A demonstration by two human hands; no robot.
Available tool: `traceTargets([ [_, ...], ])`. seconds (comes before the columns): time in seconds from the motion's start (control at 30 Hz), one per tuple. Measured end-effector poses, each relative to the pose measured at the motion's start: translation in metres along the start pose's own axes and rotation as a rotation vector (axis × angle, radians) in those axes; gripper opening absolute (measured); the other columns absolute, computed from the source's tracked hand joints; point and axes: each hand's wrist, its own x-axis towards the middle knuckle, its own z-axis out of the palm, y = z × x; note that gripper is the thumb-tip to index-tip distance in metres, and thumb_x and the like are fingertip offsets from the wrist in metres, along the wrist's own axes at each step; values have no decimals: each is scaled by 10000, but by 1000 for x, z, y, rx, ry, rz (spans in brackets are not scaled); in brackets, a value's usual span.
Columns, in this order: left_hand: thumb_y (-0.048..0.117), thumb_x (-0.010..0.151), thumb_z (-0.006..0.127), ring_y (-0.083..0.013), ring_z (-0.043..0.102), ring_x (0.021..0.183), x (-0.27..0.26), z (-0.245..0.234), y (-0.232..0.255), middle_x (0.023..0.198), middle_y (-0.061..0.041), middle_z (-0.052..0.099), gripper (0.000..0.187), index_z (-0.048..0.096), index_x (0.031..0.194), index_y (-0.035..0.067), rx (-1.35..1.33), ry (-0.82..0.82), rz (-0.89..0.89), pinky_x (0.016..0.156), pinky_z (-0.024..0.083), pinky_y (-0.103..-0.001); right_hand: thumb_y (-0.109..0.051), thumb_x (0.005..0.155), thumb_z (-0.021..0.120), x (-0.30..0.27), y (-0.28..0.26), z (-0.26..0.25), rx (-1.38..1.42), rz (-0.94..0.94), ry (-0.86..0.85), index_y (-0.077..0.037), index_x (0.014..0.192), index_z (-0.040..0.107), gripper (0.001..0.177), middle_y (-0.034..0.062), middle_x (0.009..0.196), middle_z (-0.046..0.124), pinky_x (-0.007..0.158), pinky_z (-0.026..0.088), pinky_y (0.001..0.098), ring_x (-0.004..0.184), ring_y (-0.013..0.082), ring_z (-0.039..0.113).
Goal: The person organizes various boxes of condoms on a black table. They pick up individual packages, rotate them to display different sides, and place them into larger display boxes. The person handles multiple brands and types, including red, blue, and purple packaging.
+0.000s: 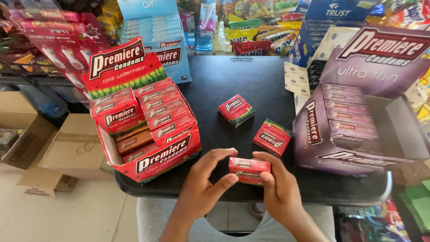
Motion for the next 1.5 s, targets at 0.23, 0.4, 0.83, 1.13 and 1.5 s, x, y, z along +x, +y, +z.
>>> traceTargets([
  [0.23, 363, 920, 726, -187, 761, 915, 2, 7, -7, 1026, -106, 767, 572, 602, 1368, 31, 13, -81, -308, 818, 593, -320, -100, 1081, 464, 16, -5, 0, 244, 0, -43, -5, 1364, 519, 303, 110, 1192, 712, 966, 527, 279, 1086, 135, 666],
  [0.4, 351, 910, 728, -141, 686, 831, 1, 8, -17, 987, -95, 748, 627, 540, 1417, 34, -172, 25, -425, 752, 590, -314, -67, 1016, 555, 24, 3, -8, 599, 162, -155, 19, 1394, 526, 390, 88, 1199, 662, 937, 531, 286, 1083, 122, 633],
  [0.83, 277, 817, 827, -106, 681, 797, 7, 5, -7, 1029, -66, 737, 761, 498, 1469, 65, -80, -36, -393, 751, 588, -271, -36, 1003, 575, 24, 3, -11, 596, 167, -118, 32, 1380, 544, 384, 104, 1185, 677, 931, 529, 288, 1091, 135, 643],
  [1.13, 186, 840, 814, -100, 620, 779, 1, 3, -13, 1034, -69, 730, 751, 489, 1499, 30, -137, -36, -313, 733, 564, -274, 80, 950, 623, 21, 6, -10, 687, 126, -123, 64, 1379, 525, 440, 131, 1203, 656, 940, 545, 330, 1131, 183, 642],
  [1.5, 92, 856, 768, -96, 611, 860, -3, 0, -20, 1091, -56, 677, 793, 421, 1567, 29, -242, -67, -338, 822, 551, -266, 26, 971, 610, 24, 4, -11, 665, 159, -148, 44, 1464, 512, 502, 115, 1166, 691, 949, 540, 317, 1102, 149, 633],
])
